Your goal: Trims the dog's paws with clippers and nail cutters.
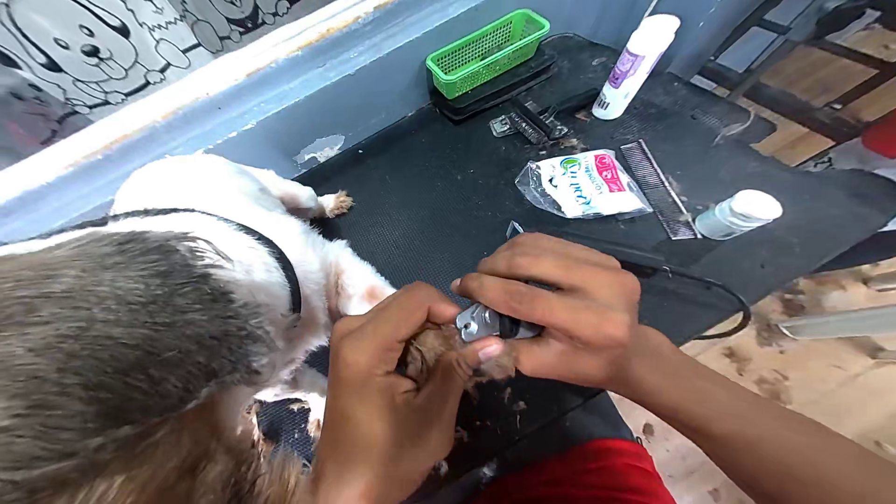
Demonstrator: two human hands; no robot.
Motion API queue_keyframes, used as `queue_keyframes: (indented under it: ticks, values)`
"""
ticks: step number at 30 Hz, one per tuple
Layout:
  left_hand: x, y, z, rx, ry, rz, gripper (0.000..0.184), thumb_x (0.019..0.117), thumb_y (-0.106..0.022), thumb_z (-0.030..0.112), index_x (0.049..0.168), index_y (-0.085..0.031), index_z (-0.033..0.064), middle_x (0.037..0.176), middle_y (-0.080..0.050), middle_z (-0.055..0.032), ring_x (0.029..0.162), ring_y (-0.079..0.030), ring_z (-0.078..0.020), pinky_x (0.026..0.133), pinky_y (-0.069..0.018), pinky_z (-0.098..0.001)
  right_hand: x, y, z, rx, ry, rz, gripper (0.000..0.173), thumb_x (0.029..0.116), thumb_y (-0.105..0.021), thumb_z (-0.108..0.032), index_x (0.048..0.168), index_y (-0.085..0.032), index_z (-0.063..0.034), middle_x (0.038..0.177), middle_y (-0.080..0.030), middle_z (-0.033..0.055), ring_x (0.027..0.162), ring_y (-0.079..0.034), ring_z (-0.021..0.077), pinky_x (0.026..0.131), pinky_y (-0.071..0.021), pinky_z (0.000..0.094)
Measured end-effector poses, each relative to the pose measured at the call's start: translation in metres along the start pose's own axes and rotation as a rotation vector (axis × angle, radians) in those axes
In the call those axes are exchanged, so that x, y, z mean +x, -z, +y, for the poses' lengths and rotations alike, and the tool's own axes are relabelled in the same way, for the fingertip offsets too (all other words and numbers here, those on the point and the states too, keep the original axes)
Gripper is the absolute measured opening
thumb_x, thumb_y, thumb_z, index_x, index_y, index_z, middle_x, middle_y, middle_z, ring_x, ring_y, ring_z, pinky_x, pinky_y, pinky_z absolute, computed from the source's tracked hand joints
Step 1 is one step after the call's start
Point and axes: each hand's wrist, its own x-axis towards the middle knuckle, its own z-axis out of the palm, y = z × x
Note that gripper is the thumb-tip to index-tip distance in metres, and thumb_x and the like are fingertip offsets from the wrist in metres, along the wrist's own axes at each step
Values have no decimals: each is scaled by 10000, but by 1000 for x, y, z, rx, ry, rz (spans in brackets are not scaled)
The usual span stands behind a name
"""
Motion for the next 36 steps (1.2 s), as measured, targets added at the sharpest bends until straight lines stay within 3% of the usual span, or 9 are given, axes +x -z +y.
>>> queue_keyframes:
  ticks: [7, 13, 18, 23, 26, 30, 32, 34, 36]
  values:
    - [0, -1, -2, -30, -3, -26, 131, 887, -783, 165, 921, -665, 121, 754, -649, 65, 600, -634, -52, 506, -578, -207, -4, 0, -2, 10, -29, 19, 230, 851, -698, -139, 1043, -759, -29, 785, -686, 72, 716, -639, 130, 595, -498, 248]
    - [3, 5, -3, -7, -7, 3, 129, 903, -775, 223, 933, -683, 138, 767, -665, 71, 604, -641, -51, 504, -576, -203, -1, -5, -18, 494, -581, 88, 223, 891, -685, -61, 1109, -697, -18, 834, -652, -12, 670, -597, 31, 555, -518, 154]
    - [1, 11, -6, 11, -18, 3, 149, 920, -767, 272, 928, -671, 158, 787, -669, 73, 646, -655, -55, 544, -585, -207, -2, -10, -11, 1014, -908, -78, 137, 1024, -573, -176, 1041, -644, -59, 877, -676, 81, 655, -650, 123, 562, -575, 229]
    - [-7, 12, -19, 68, -48, 28, 124, 918, -770, 258, 946, -690, 168, 852, -665, 69, 718, -651, -60, 597, -576, -205, 4, -33, -12, 1536, -1273, -278, 315, 1055, -517, -393, 1063, -662, -113, 829, -641, 25, 672, -630, 66, 602, -554, 209]
    - [-6, 18, -33, 178, -152, 116, 55, 916, -749, 181, 934, -702, 159, 941, -693, 50, 874, -692, -107, 729, -619, -255, 13, -59, -8, 1817, -1293, -267, 281, 1045, -535, -369, 1099, -663, -124, 808, -622, -1, 665, -612, 50, 609, -539, 188]
    - [-1, 16, -49, 393, -260, 152, 92, 928, -699, 175, 859, -662, 126, 885, -686, 53, 922, -669, -51, 809, -583, -212, 43, -91, 2, 1900, -1263, -270, 264, 1026, -570, -385, 926, -653, -155, 666, -581, -57, 496, -527, -31, 442, -451, 117]
    - [-10, 12, -51, 469, -254, 118, 50, 954, -664, 135, 910, -688, 124, 944, -720, 24, 981, -688, -79, 877, -585, -243, 54, -101, 15, 1804, -1107, -330, 179, 1011, -579, -275, 1016, -667, -119, 761, -658, -21, 610, -613, 17, 548, -534, 188]
    - [-26, 3, -22, 540, -33, -99, 102, 1033, -607, 216, 1012, -670, 139, 1074, -747, 0, 1098, -684, -101, 991, -530, -273, 61, -103, 27, 1728, -996, -414, 133, 1018, -585, -135, 1104, -638, -48, 869, -699, 28, 727, -675, 71, 669, -592, 251]
    - [-41, 1, 34, 353, 329, -437, 259, 1016, -609, 139, 1201, -708, -14, 1261, -705, -143, 1241, -623, -200, 1109, -413, -318, 62, -98, 29, 1590, -969, -495, 107, 1005, -601, -70, 1092, -624, -14, 856, -684, 28, 718, -668, 66, 669, -589, 242]
